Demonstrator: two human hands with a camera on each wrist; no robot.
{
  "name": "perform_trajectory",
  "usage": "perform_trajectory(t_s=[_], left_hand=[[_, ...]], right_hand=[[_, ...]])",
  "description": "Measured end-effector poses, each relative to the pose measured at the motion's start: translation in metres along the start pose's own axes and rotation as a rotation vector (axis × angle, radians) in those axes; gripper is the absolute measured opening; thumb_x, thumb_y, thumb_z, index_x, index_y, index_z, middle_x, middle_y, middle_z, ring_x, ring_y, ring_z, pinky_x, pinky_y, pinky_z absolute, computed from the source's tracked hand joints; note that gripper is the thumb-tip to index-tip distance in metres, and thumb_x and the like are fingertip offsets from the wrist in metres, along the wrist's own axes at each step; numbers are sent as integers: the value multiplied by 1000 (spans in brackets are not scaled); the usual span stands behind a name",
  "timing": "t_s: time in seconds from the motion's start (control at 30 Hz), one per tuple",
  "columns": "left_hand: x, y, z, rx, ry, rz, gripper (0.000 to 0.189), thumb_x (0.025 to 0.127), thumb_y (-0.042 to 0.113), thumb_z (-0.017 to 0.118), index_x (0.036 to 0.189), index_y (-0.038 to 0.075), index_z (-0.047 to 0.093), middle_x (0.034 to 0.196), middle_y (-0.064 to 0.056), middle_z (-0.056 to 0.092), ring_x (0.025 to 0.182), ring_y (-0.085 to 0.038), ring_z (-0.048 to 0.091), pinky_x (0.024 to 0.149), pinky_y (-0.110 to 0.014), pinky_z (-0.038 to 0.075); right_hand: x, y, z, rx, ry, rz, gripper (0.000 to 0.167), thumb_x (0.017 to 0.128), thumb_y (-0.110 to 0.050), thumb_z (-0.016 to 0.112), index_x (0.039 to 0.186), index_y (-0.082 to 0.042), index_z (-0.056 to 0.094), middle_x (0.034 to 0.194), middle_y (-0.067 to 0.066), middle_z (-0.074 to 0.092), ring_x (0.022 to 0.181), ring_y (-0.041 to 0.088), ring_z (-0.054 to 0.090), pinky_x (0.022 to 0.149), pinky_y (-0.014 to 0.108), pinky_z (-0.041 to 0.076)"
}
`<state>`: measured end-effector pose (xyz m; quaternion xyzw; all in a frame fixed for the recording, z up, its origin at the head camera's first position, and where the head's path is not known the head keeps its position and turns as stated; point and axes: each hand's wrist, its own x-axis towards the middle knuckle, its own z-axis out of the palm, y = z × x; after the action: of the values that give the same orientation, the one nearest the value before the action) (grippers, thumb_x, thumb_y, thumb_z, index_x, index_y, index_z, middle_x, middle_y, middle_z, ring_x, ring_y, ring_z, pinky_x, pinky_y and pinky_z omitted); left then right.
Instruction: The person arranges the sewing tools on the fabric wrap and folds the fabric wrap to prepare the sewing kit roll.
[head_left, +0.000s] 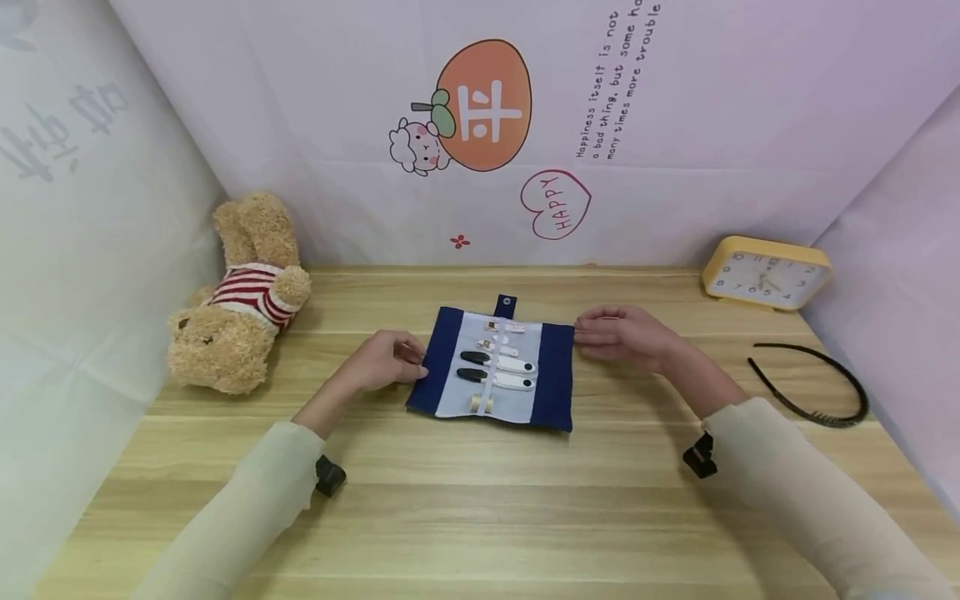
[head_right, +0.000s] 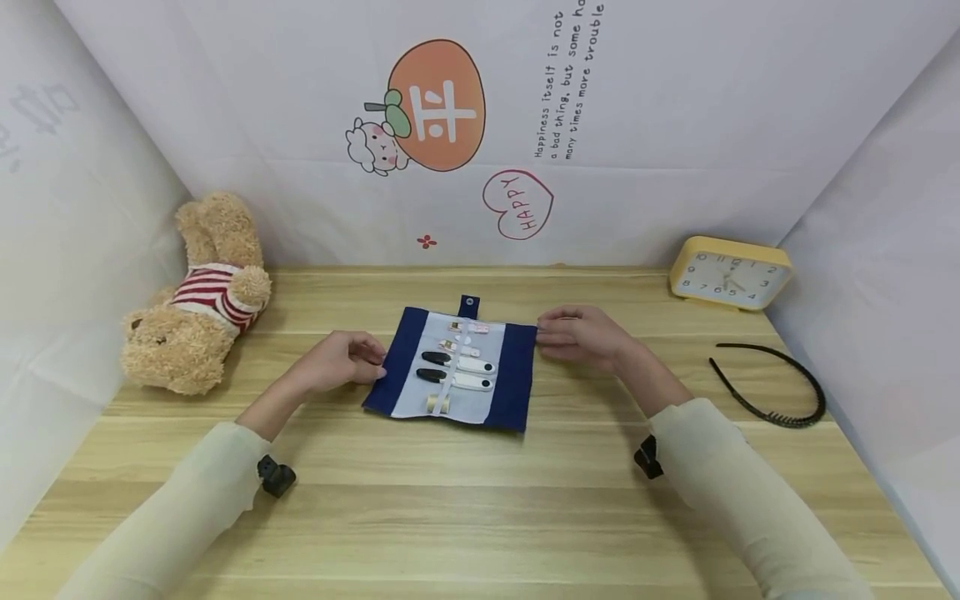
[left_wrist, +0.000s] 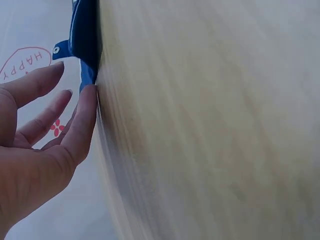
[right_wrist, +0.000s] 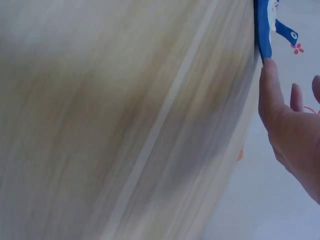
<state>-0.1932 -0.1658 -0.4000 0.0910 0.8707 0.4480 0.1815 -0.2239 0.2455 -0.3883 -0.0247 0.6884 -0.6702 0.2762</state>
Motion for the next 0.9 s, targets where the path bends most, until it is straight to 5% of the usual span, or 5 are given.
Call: perform_trajectory(t_s=[0.27,0.4,0.5,0.7,0.9], left_hand=[[1,-2,4,-315,-55,-66,36,92,0,71,124,-7,58,118,-22,60,101,-28,66,84,-37,59],[0,-2,7,-399,-78,-76,34,96,0,67,128,-9,56,115,-20,58,98,-25,65,85,-37,59],[0,-2,8,-408,-92,-75,35,99,3,64,131,-9,55,116,-19,57,96,-24,64,85,-36,59],[0,-3,7,-308,-77,-36,35,100,8,65,131,-6,56,120,-19,59,103,-27,63,85,-37,58],[-1,-1,7,-25,-45,191,26,96,15,72,117,0,68,112,-10,68,103,-24,62,90,-38,52]], right_hand=[[10,0,9,116,-6,2,57,108,-11,50,152,13,23,70,-1,44,149,38,26,108,52,42],[12,-1,10,100,-9,-9,59,108,-10,47,156,9,19,116,16,60,151,36,21,113,52,36],[14,-1,10,80,-23,-17,59,109,-8,44,157,8,16,163,20,24,153,35,16,116,51,31],[17,0,14,14,20,-40,56,108,-11,47,156,7,24,164,21,22,151,34,22,115,47,33],[6,2,28,-523,93,-231,41,101,-20,65,134,4,60,131,21,62,116,30,60,93,34,53]])
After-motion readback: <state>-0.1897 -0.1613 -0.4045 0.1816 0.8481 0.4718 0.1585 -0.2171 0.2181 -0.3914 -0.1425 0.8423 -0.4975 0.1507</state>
